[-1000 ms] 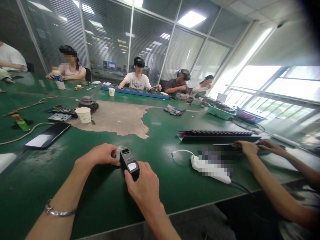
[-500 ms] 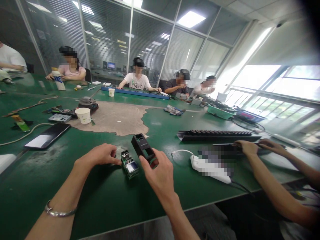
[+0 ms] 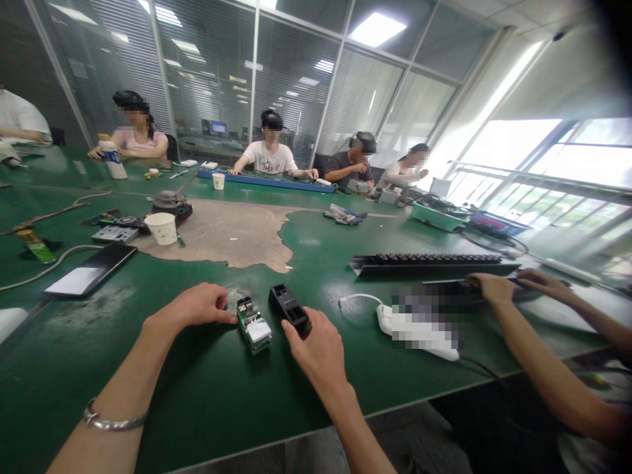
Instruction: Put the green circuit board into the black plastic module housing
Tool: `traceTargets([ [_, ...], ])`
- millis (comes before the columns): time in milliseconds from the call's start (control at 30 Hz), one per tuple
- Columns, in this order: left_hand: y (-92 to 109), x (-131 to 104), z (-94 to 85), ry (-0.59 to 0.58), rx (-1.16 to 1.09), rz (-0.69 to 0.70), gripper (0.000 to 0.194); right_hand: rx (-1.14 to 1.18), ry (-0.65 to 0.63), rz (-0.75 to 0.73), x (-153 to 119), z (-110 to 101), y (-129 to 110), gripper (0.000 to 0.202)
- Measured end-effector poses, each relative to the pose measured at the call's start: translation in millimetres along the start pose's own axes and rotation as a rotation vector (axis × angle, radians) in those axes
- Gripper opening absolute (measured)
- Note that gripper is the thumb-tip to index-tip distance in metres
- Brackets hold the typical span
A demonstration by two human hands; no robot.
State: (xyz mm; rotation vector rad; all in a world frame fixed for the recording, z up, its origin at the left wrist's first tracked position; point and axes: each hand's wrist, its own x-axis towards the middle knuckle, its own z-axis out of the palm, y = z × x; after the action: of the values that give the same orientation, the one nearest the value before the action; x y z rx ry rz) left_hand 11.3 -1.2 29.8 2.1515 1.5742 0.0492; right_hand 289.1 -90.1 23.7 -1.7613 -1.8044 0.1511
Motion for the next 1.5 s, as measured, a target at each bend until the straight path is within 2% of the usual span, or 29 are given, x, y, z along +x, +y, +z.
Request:
traceTargets([
  [133,-2,0,1.7,0.015,0.012,0.006,0.051,-0.006,-0.033,0.007,-4,2,4,0.035],
  [267,-1,0,2.1,0.03,0.044,0.002,0.051,0.02,-0.002,0.005,-6,4,6,0.045],
  [433,2,0,0.7,0.041,0.055,0.003,0.05,0.11,0.029,-0.023,-2,1,5,0.03],
  [567,5,-2,-0.8,0.039,0.051,-0.015,0.047,0.261,0.079,-0.037,-1,-14,-12,0.026],
  [700,6,-3,-1.4,0.051,0.059,-0.01,0.048,0.376,0.065,-0.063,-7,-26,-37,0.025],
  [800,5,-3,-0.3,0.064,0.06,-0.01,0.048,0.348,0.057,-0.093,-13,-21,-50,0.022],
  [1000,2,-3,1.6,0.072,0.055,-0.001,0.049,0.231,0.064,-0.086,-19,-5,-60,0.023],
  [1233,1,-5,-0.1,0.064,0.033,0.013,0.046,0.118,0.01,-0.09,-20,-8,-73,0.024],
  [1500,-3,-7,0.0,0.035,0.0,0.046,0.04,0.031,-0.033,-0.052,-29,-1,-72,0.026],
])
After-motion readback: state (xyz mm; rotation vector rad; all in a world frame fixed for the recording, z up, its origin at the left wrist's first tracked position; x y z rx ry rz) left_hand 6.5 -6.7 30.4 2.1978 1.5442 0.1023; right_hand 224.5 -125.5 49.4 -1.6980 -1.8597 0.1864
